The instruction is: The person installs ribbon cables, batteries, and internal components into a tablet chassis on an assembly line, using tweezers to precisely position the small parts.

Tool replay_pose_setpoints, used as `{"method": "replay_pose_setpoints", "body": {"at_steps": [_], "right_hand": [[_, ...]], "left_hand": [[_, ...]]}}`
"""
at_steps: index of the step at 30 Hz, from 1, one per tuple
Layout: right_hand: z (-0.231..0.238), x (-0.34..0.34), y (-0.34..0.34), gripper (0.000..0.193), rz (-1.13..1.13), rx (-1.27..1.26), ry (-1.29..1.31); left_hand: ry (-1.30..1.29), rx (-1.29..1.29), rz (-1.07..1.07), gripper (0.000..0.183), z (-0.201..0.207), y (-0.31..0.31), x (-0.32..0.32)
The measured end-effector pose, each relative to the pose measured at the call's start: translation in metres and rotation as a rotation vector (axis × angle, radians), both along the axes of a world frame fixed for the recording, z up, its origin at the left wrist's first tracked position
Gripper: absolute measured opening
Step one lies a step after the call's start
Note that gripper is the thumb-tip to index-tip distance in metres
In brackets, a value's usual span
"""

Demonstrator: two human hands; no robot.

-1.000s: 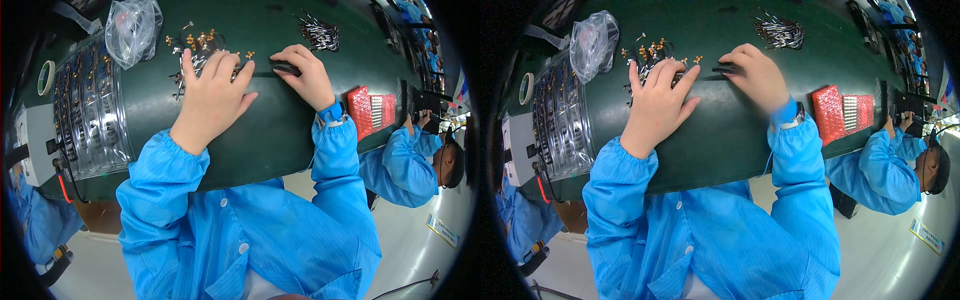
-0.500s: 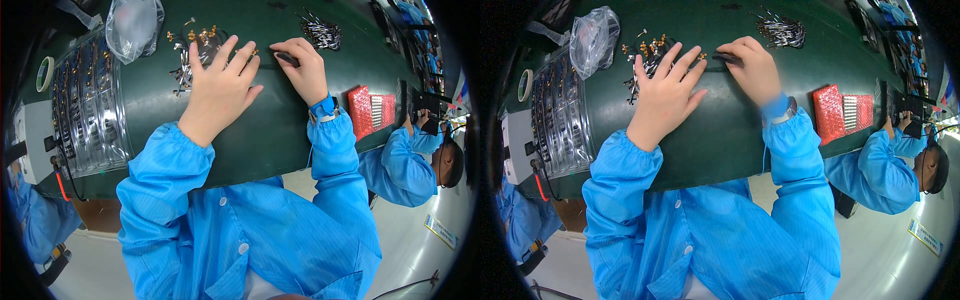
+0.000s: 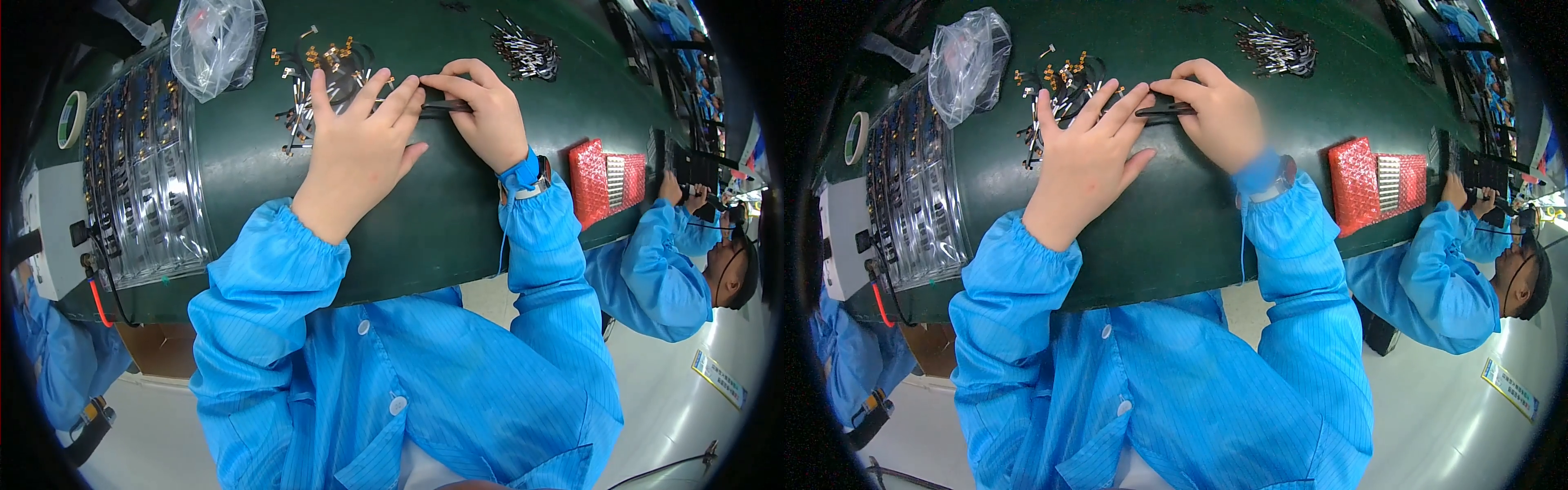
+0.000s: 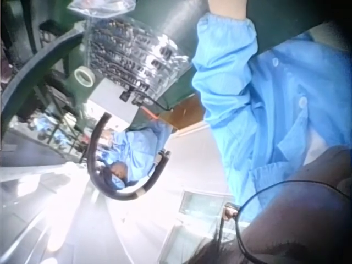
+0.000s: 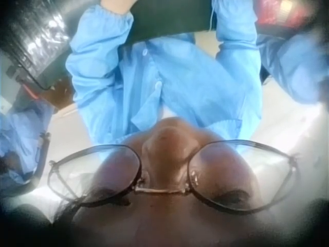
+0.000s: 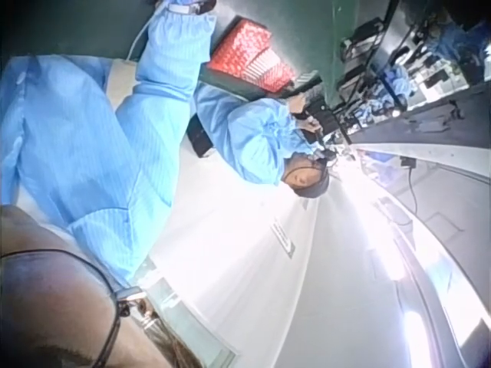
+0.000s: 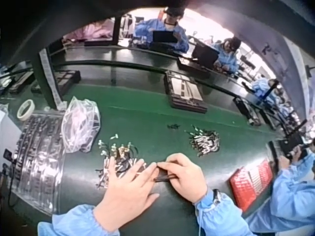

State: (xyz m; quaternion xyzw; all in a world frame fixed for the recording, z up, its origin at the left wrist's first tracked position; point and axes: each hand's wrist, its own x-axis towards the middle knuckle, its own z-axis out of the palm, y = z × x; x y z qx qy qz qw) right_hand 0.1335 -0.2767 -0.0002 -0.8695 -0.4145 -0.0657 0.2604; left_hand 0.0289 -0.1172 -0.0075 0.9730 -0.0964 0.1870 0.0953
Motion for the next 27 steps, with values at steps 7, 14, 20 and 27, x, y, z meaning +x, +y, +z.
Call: {"method": "replay_pose_setpoints", "body": {"at_steps": [7, 14, 20, 27], "right_hand": [[0.009, 0.011, -0.011, 0.031, -0.064, 0.154, 0.032], [0.008, 0.016, -0.018, 0.017, -0.056, 0.120, 0.102], [0.002, 0.017, -0.010, 0.015, -0.003, 0.097, 0.101], [0.003, 0.004, 0.005, 0.014, -0.046, 0.189, 0.113]], "left_hand": [[-0.045, -0.016, 0.063, 0.044, 0.000, -0.003, -0.003], [-0.059, -0.041, 0.093, 0.042, -0.002, -0.005, -0.002], [-0.014, -0.051, 0.121, 0.042, -0.002, -0.005, -0.002], [-0.068, -0.107, 0.102, 0.042, -0.003, -0.010, 0.000]]}}
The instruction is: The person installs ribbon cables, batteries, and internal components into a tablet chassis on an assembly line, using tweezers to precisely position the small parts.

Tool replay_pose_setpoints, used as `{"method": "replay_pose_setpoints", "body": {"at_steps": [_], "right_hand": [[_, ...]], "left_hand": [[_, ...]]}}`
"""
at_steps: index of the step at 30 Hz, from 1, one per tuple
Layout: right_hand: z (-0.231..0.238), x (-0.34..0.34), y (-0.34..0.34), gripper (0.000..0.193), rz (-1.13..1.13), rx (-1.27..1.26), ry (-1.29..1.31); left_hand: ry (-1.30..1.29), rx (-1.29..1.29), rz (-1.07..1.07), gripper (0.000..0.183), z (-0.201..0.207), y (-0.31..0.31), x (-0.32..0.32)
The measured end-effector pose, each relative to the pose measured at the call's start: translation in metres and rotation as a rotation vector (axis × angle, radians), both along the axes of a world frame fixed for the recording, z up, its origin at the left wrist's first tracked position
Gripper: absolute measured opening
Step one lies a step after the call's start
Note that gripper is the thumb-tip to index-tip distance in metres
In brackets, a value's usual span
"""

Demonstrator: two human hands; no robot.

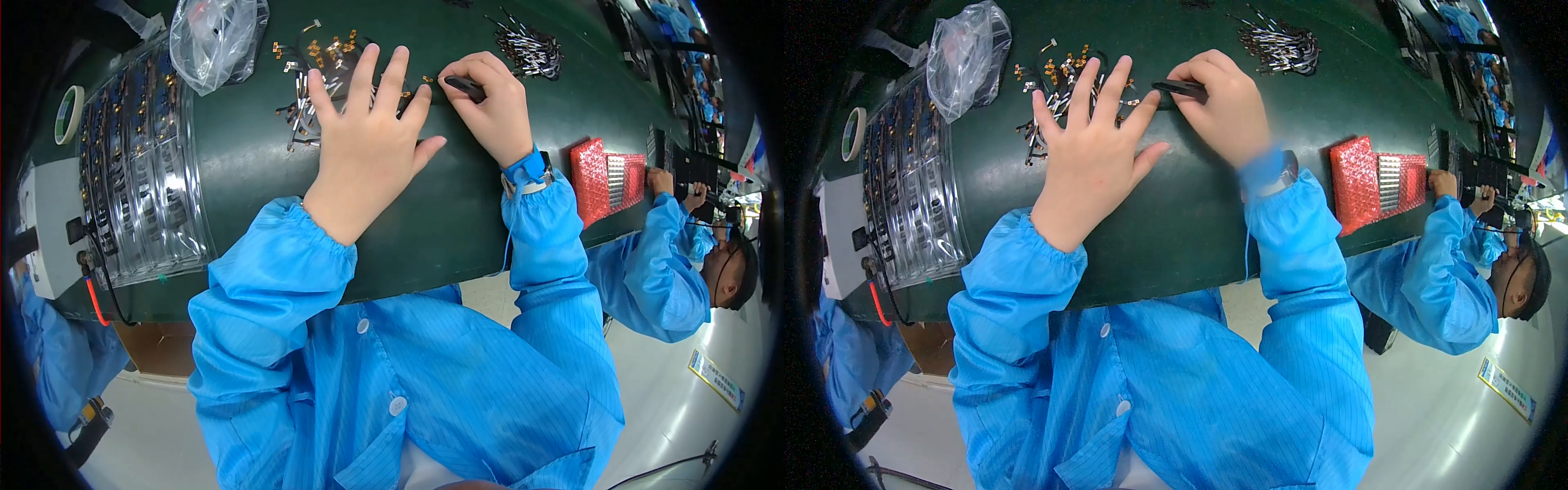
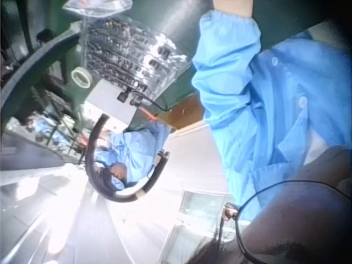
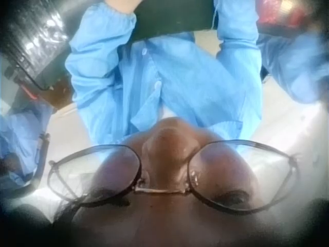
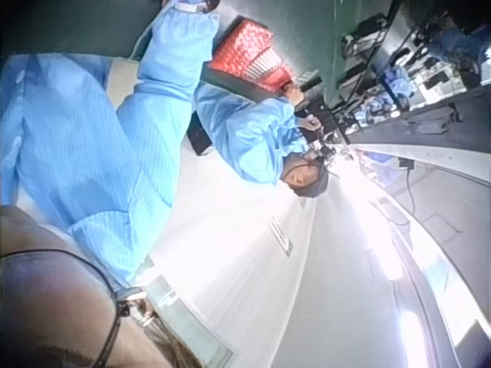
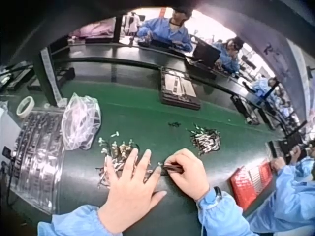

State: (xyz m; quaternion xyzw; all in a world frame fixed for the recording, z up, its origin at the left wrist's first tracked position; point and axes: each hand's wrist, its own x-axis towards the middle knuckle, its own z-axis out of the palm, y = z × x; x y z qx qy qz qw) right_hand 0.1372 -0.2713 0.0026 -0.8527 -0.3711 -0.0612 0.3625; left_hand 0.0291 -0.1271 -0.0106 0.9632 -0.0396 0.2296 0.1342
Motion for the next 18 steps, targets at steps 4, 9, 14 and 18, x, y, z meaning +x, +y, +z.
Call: {"method": "replay_pose_setpoints", "body": {"at_steps": [4, 9, 14, 18], "right_hand": [[-0.0041, -0.0045, 0.0086, 0.013, -0.070, -0.069, -0.042], [-0.0043, -0.0053, 0.0099, 0.012, -0.059, -0.068, -0.077], [-0.0055, -0.0047, 0.0098, 0.012, -0.042, -0.072, -0.112], [-0.0018, -0.0111, 0.0093, 0.017, -0.033, -0.116, -0.153]], "left_hand": [[-0.011, -0.003, 0.018, 0.043, -0.0017, -0.0022, 0.0009], [-0.021, -0.016, 0.020, 0.044, -0.0035, -0.0016, 0.0008], [-0.017, -0.010, 0.016, 0.044, -0.0025, -0.0016, 0.0008], [0.005, -0.017, 0.012, 0.045, -0.0006, -0.0010, -0.0003]]}}
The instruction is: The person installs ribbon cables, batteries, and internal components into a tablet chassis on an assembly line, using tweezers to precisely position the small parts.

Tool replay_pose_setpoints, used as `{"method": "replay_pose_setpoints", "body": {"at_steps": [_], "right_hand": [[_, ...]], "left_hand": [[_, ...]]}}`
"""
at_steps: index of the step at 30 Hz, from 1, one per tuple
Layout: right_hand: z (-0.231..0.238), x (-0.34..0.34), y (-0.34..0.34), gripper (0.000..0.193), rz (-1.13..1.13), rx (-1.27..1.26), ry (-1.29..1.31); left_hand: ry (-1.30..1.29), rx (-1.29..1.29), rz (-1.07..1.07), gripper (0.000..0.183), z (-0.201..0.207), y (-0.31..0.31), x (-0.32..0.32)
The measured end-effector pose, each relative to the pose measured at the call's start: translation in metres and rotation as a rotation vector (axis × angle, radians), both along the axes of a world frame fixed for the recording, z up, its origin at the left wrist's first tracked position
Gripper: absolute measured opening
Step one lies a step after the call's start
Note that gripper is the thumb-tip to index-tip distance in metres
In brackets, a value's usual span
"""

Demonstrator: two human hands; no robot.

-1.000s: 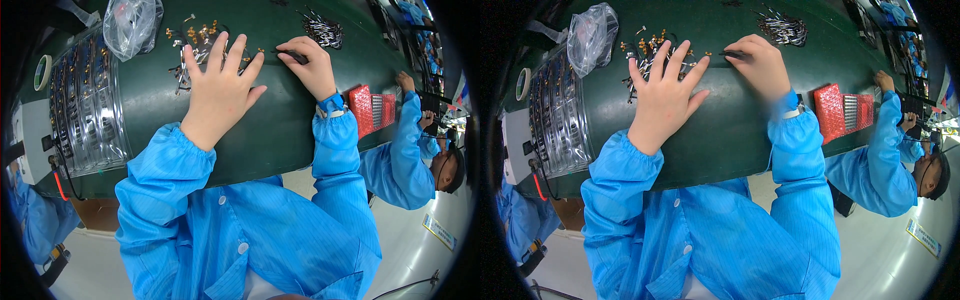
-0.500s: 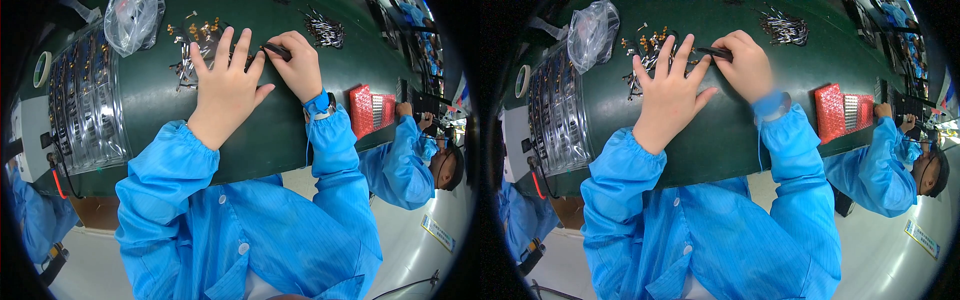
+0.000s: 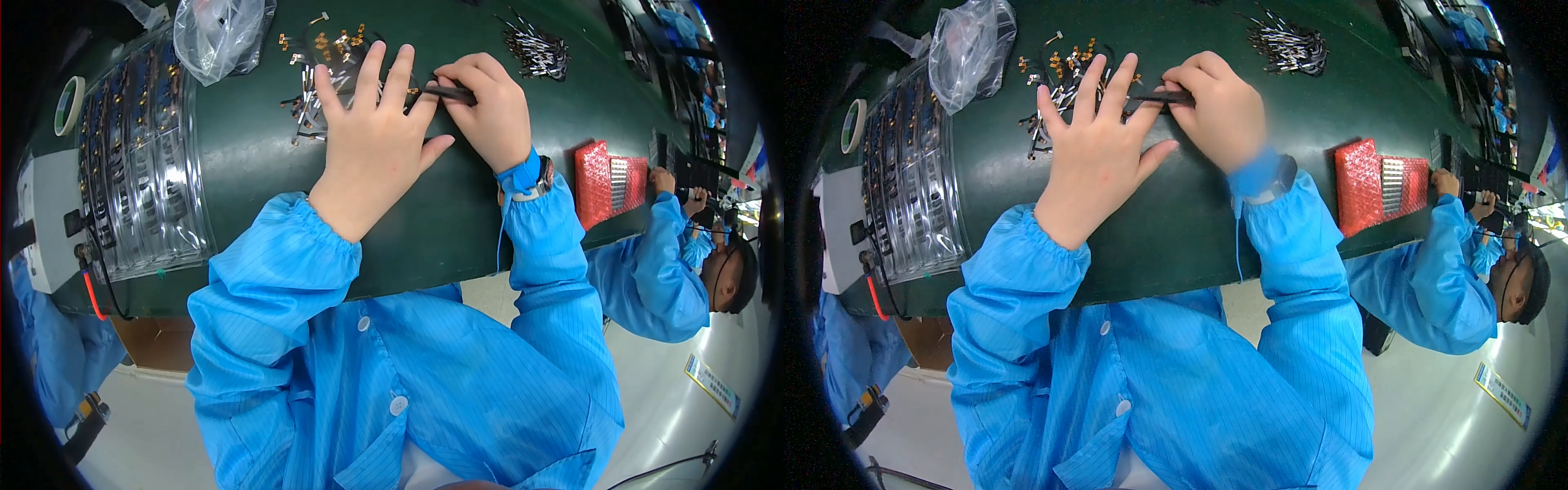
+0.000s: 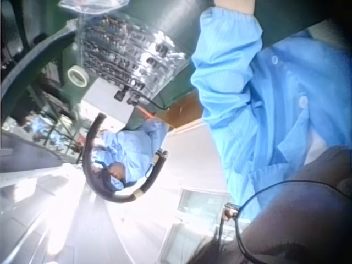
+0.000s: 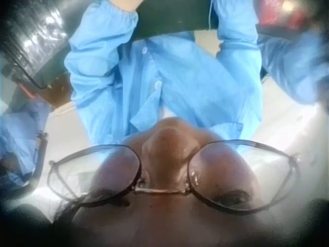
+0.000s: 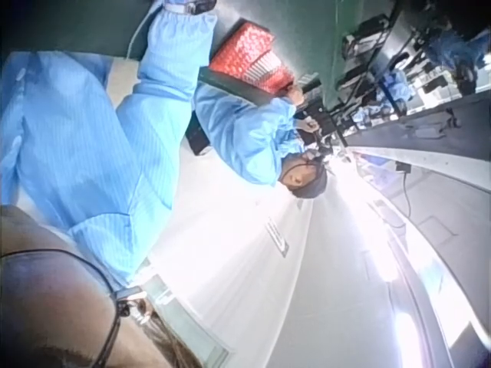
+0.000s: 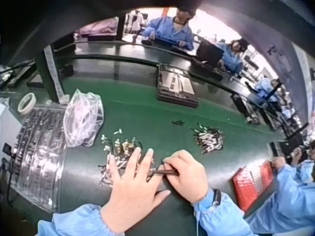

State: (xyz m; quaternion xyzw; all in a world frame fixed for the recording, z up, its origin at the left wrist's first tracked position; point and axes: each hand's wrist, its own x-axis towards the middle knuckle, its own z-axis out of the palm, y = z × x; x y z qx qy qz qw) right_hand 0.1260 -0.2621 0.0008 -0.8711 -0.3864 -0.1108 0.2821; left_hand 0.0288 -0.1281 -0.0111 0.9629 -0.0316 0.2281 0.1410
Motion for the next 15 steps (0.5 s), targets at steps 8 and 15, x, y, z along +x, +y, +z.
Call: {"method": "replay_pose_setpoints", "body": {"at_steps": [8, 15], "right_hand": [[0.012, -0.010, -0.002, 0.026, 0.007, -0.231, -0.070], [0.003, -0.001, -0.014, 0.025, -0.070, 0.098, 0.297]], "left_hand": [[-0.004, -0.022, -0.006, 0.048, -0.002, -0.001, 0.001], [0.098, 0.005, 0.012, 0.045, 0.000, 0.001, -0.003]]}}
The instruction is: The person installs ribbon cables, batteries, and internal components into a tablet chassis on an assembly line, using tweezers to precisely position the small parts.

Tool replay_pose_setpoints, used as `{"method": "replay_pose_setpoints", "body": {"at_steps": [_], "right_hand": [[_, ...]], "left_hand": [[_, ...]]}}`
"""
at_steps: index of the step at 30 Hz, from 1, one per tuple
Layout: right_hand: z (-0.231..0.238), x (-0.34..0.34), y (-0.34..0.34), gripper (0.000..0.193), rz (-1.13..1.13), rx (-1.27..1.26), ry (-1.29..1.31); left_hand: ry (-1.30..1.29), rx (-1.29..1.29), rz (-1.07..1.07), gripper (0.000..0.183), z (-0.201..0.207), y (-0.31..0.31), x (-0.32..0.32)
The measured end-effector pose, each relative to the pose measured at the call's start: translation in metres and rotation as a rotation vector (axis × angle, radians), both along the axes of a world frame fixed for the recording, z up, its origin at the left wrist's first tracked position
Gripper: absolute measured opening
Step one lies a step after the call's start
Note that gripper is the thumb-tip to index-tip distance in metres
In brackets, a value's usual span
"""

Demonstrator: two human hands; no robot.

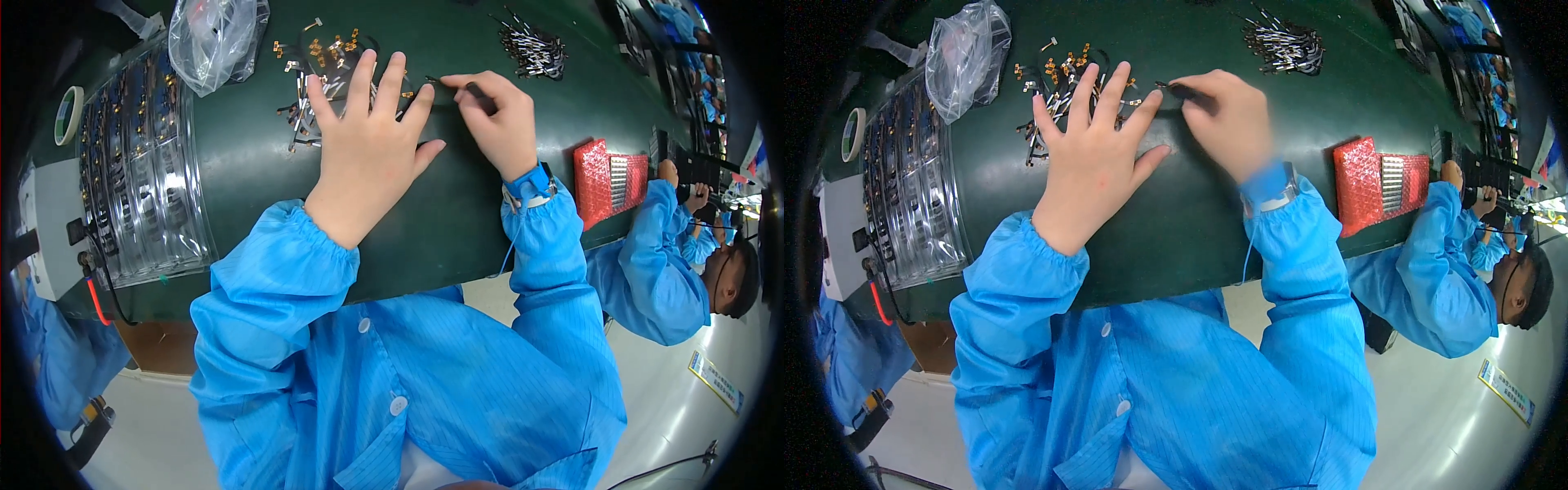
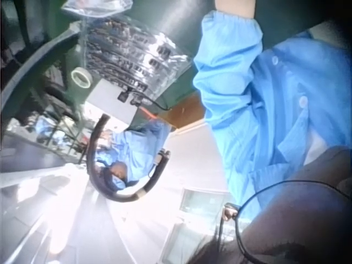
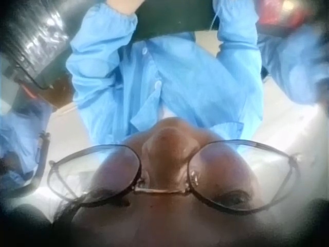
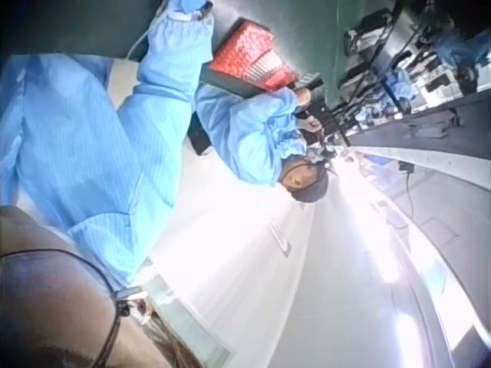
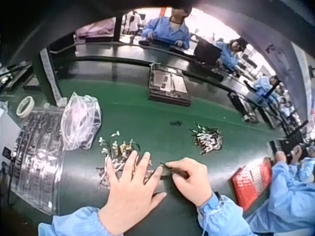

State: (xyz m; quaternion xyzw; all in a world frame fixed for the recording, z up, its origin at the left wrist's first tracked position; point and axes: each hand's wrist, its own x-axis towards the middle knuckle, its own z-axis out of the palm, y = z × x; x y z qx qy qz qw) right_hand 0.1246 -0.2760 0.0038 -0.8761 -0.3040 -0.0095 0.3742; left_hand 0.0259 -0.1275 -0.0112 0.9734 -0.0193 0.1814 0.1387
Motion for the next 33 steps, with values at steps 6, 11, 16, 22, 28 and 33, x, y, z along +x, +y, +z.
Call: {"method": "replay_pose_setpoints", "body": {"at_steps": [6, 11, 16, 22, 28, 33], "right_hand": [[0.001, 0.006, 0.003, 0.031, 0.101, -0.016, -0.129], [0.000, 0.003, 0.004, 0.030, 0.150, -0.176, -0.221], [0.001, 0.010, 0.004, 0.025, 0.127, -0.044, -0.024], [-0.001, 0.012, 0.012, 0.018, 0.065, -0.047, -0.083], [-0.003, 0.007, 0.010, 0.016, 0.057, -0.036, -0.168], [0.004, 0.006, 0.004, 0.012, -0.036, -0.057, -0.132]], "left_hand": [[-0.031, -0.001, -0.012, 0.046, 0.001, 0.000, 0.000], [-0.079, -0.022, -0.021, 0.046, -0.002, 0.001, 0.000], [-0.074, -0.029, -0.019, 0.047, -0.005, 0.001, 0.000], [-0.086, 0.010, -0.048, 0.048, -0.002, 0.004, 0.000], [-0.137, 0.016, -0.180, 0.040, 0.000, 0.008, -0.001], [-0.169, 0.028, -0.183, 0.033, -0.001, 0.014, 0.002]]}}
